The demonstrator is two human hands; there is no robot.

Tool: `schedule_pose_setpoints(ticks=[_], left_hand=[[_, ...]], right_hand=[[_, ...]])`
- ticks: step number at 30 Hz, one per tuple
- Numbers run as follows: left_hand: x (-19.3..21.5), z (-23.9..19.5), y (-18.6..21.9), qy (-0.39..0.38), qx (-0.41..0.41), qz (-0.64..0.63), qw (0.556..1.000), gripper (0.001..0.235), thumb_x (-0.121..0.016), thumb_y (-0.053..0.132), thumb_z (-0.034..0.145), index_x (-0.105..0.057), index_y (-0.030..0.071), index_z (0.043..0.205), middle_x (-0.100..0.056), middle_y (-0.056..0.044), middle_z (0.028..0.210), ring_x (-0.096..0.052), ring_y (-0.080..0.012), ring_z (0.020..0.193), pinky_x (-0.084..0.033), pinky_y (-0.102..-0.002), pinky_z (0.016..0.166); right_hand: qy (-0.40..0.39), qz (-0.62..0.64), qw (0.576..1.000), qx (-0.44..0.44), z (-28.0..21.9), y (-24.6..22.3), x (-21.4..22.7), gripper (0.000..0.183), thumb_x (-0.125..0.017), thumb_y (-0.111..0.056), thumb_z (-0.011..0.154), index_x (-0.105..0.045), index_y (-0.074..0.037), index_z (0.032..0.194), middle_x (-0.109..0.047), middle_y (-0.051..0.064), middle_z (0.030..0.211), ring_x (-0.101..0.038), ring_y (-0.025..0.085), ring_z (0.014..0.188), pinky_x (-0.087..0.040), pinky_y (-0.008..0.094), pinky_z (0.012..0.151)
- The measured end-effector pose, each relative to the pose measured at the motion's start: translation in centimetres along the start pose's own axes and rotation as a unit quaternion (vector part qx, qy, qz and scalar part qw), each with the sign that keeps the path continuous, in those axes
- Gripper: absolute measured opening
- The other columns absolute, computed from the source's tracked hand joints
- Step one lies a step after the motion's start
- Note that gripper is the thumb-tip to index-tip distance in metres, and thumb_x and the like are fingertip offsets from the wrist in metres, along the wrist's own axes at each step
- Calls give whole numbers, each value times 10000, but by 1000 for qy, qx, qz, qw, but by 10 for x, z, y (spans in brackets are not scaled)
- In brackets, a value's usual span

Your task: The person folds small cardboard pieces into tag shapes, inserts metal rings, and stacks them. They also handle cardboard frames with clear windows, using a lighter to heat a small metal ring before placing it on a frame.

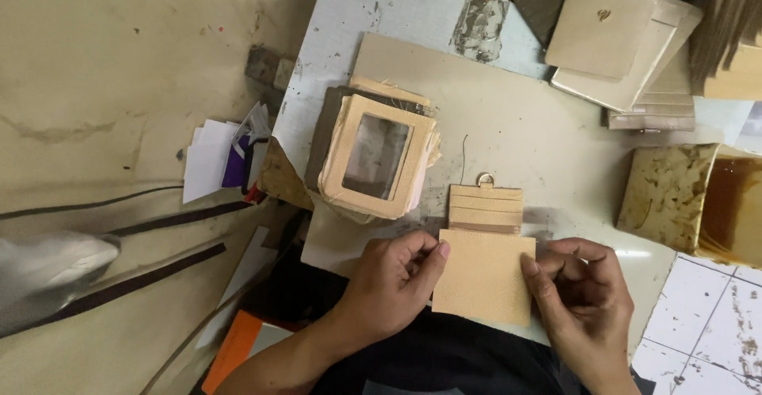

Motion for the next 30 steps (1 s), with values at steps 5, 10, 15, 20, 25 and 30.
schedule_pose_setpoints(ticks=[5,10,15,20,25,30], left_hand=[[2,8,1,13,-25,72,997,352,-650,215,1022,-539,122,701,-393,64,473,-340,-43,402,-268,-308,412],[1,12,-10,16,9,102,995,368,-659,262,1016,-527,146,692,-354,55,475,-313,-59,414,-271,-329,431],[-1,13,-12,0,42,74,996,359,-649,264,1026,-544,137,707,-379,64,484,-329,-50,424,-275,-322,430],[2,17,-5,13,20,85,996,380,-654,228,1025,-529,127,680,-397,57,522,-338,-66,464,-290,-313,448],[0,18,-10,20,20,112,993,327,-651,268,997,-570,141,707,-517,27,529,-446,-99,463,-373,-335,480],[-1,18,-11,10,24,111,993,333,-648,265,1003,-547,142,710,-503,27,491,-505,-106,405,-396,-321,452]], right_hand=[[28,-47,998,-41,5,20,7,213,-716,2,937,-652,1,1139,-707,70,848,-634,69,797,-517,175,796],[12,-88,996,-7,7,13,3,145,-708,-21,953,-697,7,1095,-685,40,831,-588,45,767,-490,155,763],[11,-112,993,24,7,5,0,158,-709,-10,947,-710,23,1101,-707,52,884,-612,57,796,-512,157,799],[24,-162,985,45,7,-3,-3,139,-722,-42,936,-741,2,1067,-762,44,991,-616,48,799,-523,165,745],[15,-185,979,80,6,-12,-6,60,-704,-47,931,-727,-13,975,-777,42,1042,-550,20,685,-450,168,580],[-11,-235,956,175,8,-35,-14,79,-707,-42,911,-731,7,968,-780,104,1021,-741,121,834,-574,195,710]])
Point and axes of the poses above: each hand's wrist, its own z-axis towards the middle knuckle, its own x-axis out of the back of the hand, y = z × x, the point moved 9 cm from there along z, towards the middle knuckle
